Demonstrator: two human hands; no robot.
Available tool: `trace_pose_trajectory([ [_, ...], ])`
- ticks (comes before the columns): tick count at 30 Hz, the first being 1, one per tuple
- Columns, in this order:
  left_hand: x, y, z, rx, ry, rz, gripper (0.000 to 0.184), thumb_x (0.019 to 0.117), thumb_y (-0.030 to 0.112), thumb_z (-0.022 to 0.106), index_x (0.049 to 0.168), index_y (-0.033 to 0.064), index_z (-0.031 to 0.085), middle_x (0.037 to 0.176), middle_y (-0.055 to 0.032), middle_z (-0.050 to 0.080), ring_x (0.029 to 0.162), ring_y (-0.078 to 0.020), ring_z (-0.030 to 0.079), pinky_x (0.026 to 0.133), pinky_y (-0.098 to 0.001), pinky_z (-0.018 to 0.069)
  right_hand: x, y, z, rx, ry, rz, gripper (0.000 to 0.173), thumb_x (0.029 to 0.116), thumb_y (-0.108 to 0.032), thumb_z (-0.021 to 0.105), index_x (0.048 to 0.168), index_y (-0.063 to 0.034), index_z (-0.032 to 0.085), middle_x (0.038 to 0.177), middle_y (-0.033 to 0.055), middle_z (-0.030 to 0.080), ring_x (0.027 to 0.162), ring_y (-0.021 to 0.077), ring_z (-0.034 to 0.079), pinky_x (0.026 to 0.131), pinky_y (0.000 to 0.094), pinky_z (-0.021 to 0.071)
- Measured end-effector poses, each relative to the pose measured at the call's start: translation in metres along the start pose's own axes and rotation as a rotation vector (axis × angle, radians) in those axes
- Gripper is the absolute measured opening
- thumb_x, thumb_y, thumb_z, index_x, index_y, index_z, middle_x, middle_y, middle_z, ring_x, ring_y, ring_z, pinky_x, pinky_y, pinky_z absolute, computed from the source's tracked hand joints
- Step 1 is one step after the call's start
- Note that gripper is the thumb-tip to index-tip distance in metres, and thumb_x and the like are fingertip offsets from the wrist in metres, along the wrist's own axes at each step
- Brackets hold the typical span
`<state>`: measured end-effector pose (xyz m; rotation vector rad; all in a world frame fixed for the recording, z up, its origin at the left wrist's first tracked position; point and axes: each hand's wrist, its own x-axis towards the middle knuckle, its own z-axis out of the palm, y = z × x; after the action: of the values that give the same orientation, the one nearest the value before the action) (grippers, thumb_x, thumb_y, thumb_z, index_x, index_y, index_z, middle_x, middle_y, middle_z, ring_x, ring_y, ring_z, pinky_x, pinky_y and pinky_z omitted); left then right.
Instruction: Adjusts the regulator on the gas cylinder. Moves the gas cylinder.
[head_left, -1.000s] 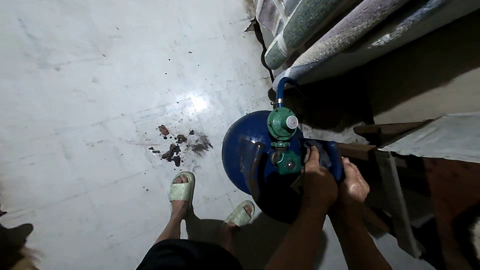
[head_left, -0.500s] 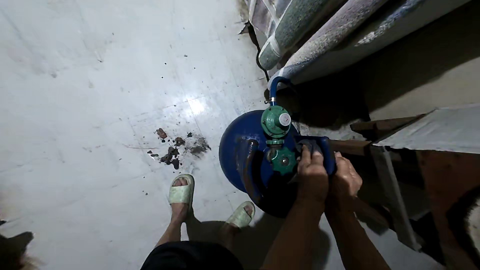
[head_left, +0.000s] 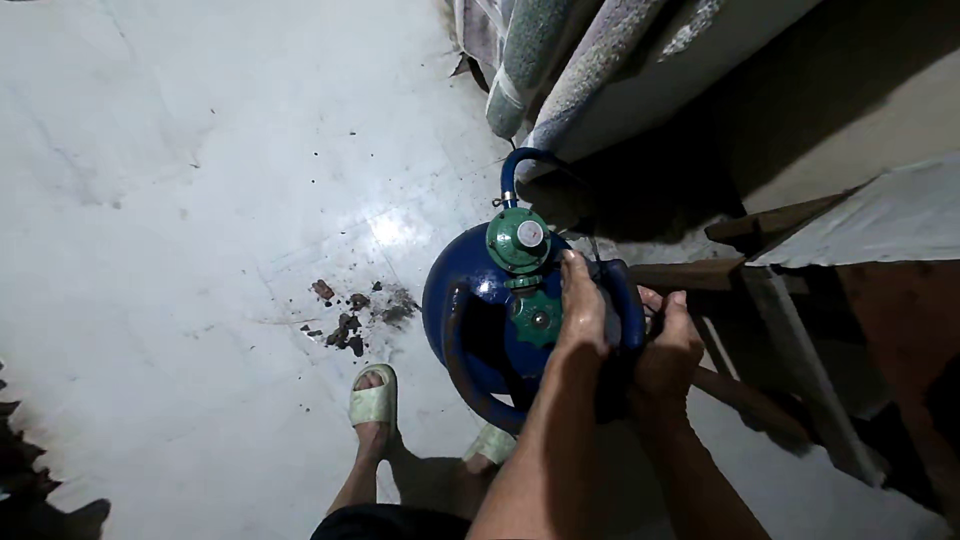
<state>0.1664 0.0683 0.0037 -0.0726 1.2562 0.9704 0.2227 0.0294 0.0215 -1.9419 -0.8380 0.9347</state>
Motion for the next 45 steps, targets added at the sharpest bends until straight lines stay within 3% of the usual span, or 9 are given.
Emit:
trace_pose_trajectory([
  [4,0.010,-0.012,0.004,0.104,0.029,-0.008,0.071,0.1079,0.058,0.019,0.165,0.0161,0.015,0.168,-0.0168,0.022,0.151,-0.0326,0.029,0.119,-0.0557,0.0275,-0.001,0.002,0.001,0.082,0.006,0.000,0.059,0.1124,-0.038,0.024,0.110,-0.0018,0.071,0.094,0.0029,0.073,0.085,0.0073,0.069,0.079,0.0291,0.0573],
  [9,-0.024,-0.009,-0.010,0.354,-0.095,-0.020,0.075,0.1059,0.062,0.011,0.160,0.0136,0.030,0.158,-0.0167,0.040,0.140,-0.0309,0.045,0.113,-0.0545,0.0378,-0.003,0.006,0.001,0.090,0.013,-0.052,0.061,0.1124,-0.039,0.024,0.110,-0.0003,0.070,0.096,0.0032,0.072,0.089,0.0055,0.068,0.084,0.0283,0.0565],
  [13,-0.044,-0.007,-0.009,0.229,-0.042,0.076,0.068,0.1070,0.060,0.018,0.153,0.0172,0.042,0.149,-0.0090,0.051,0.131,-0.0228,0.052,0.107,-0.0494,0.0433,-0.003,0.004,0.000,0.121,0.016,-0.003,0.065,0.1118,-0.043,0.021,0.118,0.0001,0.069,0.107,0.0065,0.071,0.097,0.0081,0.068,0.090,0.0305,0.0545],
  [16,-0.037,-0.012,-0.003,0.148,-0.054,0.170,0.074,0.1045,0.066,0.016,0.161,0.0192,0.028,0.164,-0.0080,0.032,0.145,-0.0241,0.039,0.116,-0.0514,0.0352,-0.005,0.005,-0.003,0.103,0.017,0.008,0.065,0.1114,-0.045,0.021,0.121,-0.0027,0.069,0.113,0.0068,0.071,0.101,0.0103,0.066,0.092,0.0335,0.0530],
  [20,-0.029,-0.013,0.005,0.043,-0.030,0.206,0.076,0.1012,0.072,0.021,0.155,0.0212,0.036,0.151,-0.0090,0.047,0.131,-0.0231,0.052,0.104,-0.0488,0.0461,-0.005,0.009,0.000,0.082,0.076,-0.028,0.060,0.1112,-0.044,0.022,0.110,-0.0046,0.067,0.097,0.0028,0.068,0.087,0.0073,0.066,0.080,0.0299,0.0557],
  [27,-0.049,-0.021,-0.018,0.184,-0.106,0.282,0.076,0.1011,0.072,0.015,0.149,0.0226,0.047,0.138,-0.0051,0.059,0.120,-0.0165,0.059,0.100,-0.0434,0.0506,-0.008,0.007,-0.002,0.110,0.048,0.004,0.056,0.1096,-0.049,0.023,0.093,-0.0111,0.061,0.086,-0.0011,0.060,0.080,0.0072,0.060,0.073,0.0301,0.0520],
  [33,-0.054,-0.019,-0.031,0.684,-0.067,0.334,0.063,0.1097,0.053,0.018,0.117,0.0120,0.065,0.104,-0.0086,0.066,0.095,-0.0200,0.065,0.081,-0.0447,0.0544,-0.006,0.008,-0.002,0.066,0.039,0.027,0.063,0.1087,-0.054,0.022,0.097,-0.0106,0.066,0.084,0.0000,0.063,0.076,0.0078,0.062,0.070,0.0318,0.0532],
  [41,-0.064,0.006,-0.041,1.368,-0.357,0.206,0.056,0.1114,0.044,0.029,0.115,0.0069,0.071,0.114,-0.0145,0.068,0.110,-0.0304,0.064,0.095,-0.0548,0.0494,-0.008,0.006,-0.002,0.026,0.046,0.061,0.070,0.1083,-0.057,0.019,0.100,-0.0067,0.067,0.085,0.0033,0.064,0.077,0.0108,0.061,0.073,0.0350,0.0514],
  [45,-0.071,0.006,-0.044,1.564,-0.238,0.298,0.053,0.1094,0.048,0.037,0.120,0.0069,0.069,0.113,-0.0161,0.067,0.107,-0.0335,0.066,0.090,-0.0530,0.0533,-0.006,0.004,0.000,0.080,0.029,0.137,0.069,0.1087,-0.058,0.020,0.098,-0.0075,0.067,0.082,0.0028,0.063,0.073,0.0110,0.061,0.069,0.0342,0.0511],
])
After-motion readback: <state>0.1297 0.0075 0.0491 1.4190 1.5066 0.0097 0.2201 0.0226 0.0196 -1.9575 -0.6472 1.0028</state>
